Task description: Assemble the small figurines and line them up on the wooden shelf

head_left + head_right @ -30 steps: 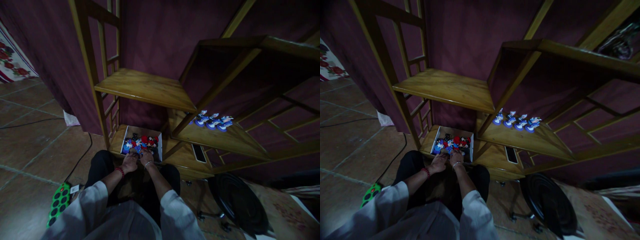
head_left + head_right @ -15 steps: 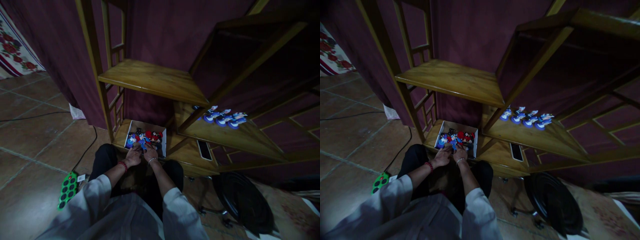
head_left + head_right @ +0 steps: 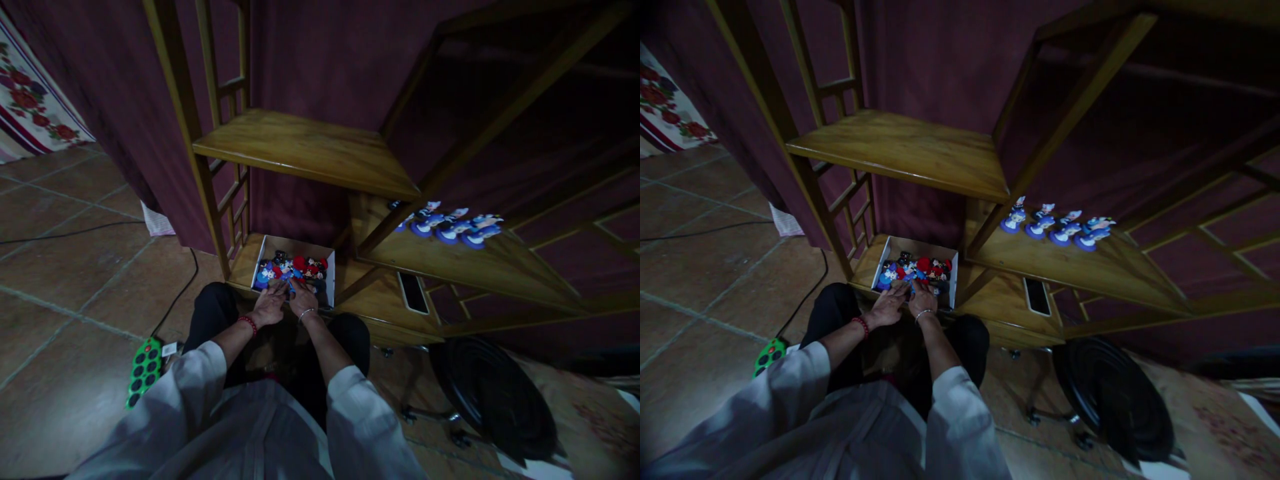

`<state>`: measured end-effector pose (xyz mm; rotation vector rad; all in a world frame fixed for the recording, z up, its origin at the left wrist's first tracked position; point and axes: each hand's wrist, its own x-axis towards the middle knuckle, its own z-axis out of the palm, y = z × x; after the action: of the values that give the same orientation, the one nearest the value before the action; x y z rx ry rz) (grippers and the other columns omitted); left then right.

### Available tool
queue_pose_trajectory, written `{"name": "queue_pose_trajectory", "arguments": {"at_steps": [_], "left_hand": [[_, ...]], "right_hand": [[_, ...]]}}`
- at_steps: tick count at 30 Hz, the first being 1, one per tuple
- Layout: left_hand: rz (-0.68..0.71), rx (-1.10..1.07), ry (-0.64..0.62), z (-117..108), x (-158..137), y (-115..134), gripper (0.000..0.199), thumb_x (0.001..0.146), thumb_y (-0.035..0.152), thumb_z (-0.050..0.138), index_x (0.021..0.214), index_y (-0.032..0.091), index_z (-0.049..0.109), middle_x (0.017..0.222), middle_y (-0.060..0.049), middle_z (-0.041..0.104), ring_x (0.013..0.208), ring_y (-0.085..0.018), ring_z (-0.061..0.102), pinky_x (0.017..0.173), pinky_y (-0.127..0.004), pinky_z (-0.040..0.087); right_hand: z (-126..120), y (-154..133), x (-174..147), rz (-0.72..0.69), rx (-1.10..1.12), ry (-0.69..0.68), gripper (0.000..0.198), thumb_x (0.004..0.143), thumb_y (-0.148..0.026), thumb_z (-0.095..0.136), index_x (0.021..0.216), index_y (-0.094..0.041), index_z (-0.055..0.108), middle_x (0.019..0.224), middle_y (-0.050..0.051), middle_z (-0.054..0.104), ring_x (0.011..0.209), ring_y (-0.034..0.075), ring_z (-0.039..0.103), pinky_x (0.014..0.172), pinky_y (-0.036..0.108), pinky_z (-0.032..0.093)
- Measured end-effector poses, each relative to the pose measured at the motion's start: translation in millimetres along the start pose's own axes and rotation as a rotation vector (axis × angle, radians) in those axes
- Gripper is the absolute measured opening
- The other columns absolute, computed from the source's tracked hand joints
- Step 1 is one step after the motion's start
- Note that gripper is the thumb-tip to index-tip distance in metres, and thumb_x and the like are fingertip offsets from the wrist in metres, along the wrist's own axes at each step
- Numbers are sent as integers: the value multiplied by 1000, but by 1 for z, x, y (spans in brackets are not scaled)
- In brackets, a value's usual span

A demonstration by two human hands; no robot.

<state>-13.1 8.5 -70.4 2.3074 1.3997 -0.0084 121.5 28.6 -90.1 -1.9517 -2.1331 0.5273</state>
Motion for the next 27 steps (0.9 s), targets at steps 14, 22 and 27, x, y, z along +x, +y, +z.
{"name": "queue_pose_trajectory", "arguments": {"at_steps": [14,22,27], "left_hand": [[43,-10,9,9,2,-8,59,71,13,42,130,21,42,147,-2,26,135,-24,17,105,-46,23],[47,4,8,5,0,-5,54,68,14,44,122,18,49,146,-3,28,133,-23,20,102,-43,26],[35,-1,27,4,-2,-3,52,68,16,45,121,17,49,146,-4,29,132,-24,23,101,-42,27]], "right_hand": [[3,3,11,134,55,-15,38,81,-28,46,118,-27,54,119,2,60,110,18,52,95,29,38],[3,2,12,221,93,30,33,78,-34,49,109,-33,61,109,-1,65,100,17,58,85,27,44],[4,0,11,267,88,42,32,78,-36,50,108,-34,62,108,0,65,101,20,57,83,30,45]]}}
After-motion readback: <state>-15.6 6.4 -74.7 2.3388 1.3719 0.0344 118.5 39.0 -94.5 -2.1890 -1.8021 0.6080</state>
